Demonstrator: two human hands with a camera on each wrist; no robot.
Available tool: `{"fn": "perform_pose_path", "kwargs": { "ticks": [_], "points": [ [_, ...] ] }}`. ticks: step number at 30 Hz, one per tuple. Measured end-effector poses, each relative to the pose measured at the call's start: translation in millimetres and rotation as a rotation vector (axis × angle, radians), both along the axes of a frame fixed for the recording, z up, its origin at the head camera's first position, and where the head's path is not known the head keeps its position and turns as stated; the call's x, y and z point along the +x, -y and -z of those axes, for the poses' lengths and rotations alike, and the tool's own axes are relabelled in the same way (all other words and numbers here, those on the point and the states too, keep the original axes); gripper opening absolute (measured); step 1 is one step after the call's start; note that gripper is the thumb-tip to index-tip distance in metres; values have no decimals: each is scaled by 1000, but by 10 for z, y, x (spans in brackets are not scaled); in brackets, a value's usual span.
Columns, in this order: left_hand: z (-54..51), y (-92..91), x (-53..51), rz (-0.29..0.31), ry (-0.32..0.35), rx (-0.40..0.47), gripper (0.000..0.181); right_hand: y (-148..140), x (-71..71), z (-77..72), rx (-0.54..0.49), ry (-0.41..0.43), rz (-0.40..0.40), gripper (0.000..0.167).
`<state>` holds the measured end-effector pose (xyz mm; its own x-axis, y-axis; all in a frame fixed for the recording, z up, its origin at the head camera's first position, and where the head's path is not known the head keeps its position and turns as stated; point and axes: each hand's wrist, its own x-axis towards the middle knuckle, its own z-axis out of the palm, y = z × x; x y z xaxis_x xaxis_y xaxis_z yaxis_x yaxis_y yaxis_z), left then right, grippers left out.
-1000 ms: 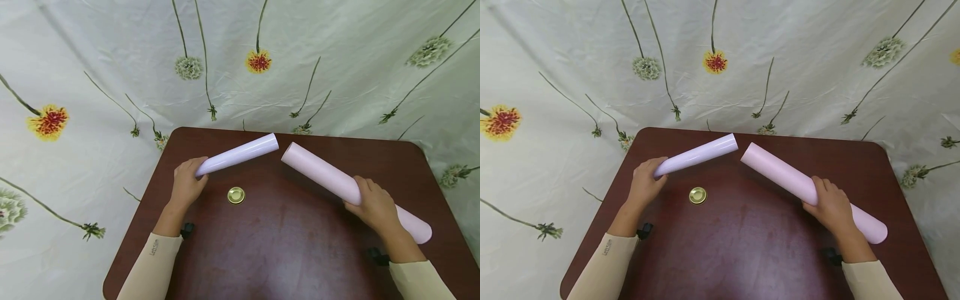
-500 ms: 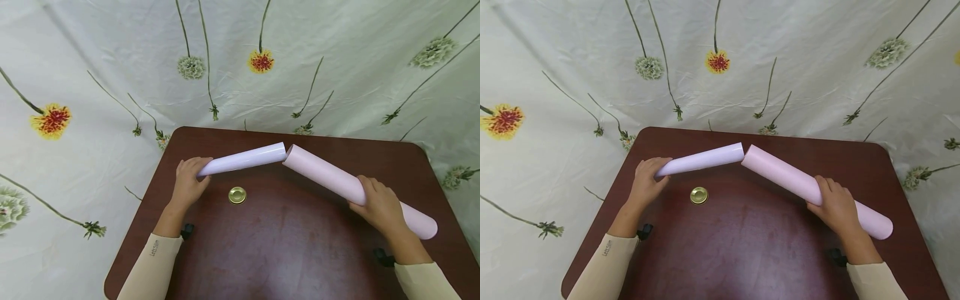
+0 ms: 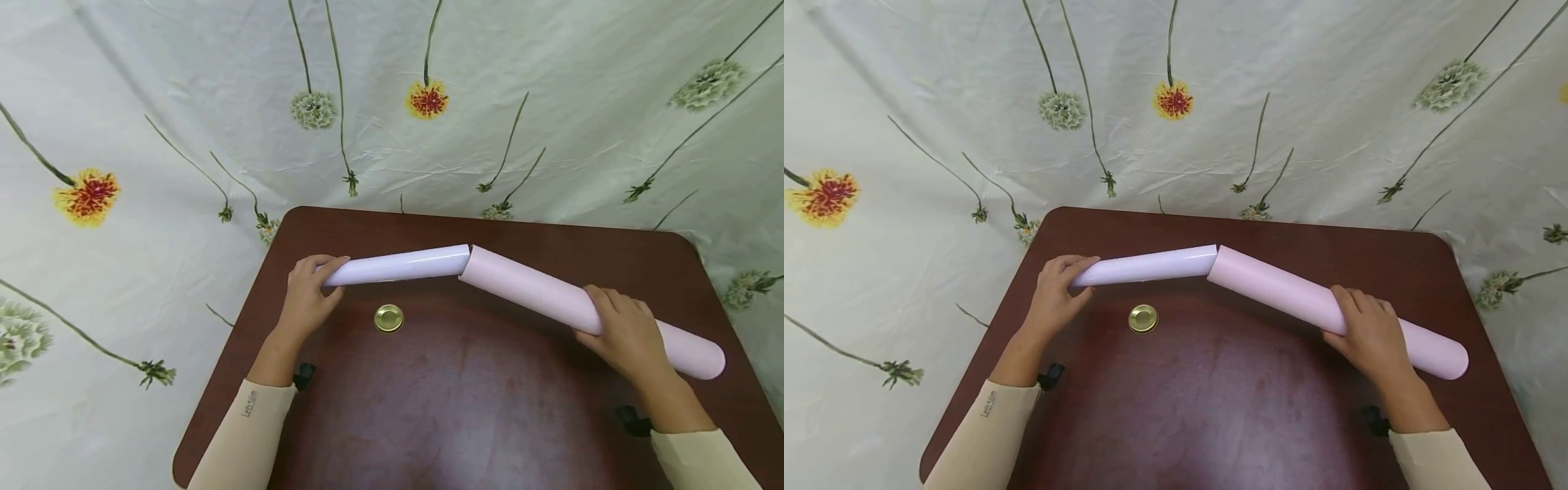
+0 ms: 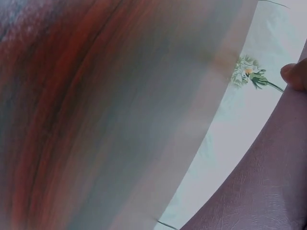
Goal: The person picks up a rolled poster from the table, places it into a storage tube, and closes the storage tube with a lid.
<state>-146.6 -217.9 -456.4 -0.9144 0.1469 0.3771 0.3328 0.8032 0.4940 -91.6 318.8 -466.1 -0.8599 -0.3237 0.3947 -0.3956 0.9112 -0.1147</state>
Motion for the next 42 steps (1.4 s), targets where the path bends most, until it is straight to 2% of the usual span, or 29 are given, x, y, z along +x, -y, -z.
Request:
{"fn": "perform_pose_path", "kwargs": {
  "ticks": [6, 10, 15, 23, 33, 42],
  "points": [
    [-15, 11, -10, 14, -7, -11, 58, -10, -2, -50, -1, 23, 13, 91],
    [-21, 12, -16, 17, -20, -6, 61, -19, -10, -65, -25, 1, 16, 91],
    [-28, 12, -23, 22, -35, 9, 55, -32, -21, -83, -50, -33, 12, 93],
    [-36, 7, -17, 48, -71, 16, 55, -32, -36, -107, -63, -70, 8, 95],
    [-28, -9, -2, 32, -12, 16, 55, -32, -77, -90, -104, -108, -11, 93],
    [-17, -52, -1, 39, -13, 15, 54, -33, -83, -74, -105, -104, -3, 95]
  ]
}}
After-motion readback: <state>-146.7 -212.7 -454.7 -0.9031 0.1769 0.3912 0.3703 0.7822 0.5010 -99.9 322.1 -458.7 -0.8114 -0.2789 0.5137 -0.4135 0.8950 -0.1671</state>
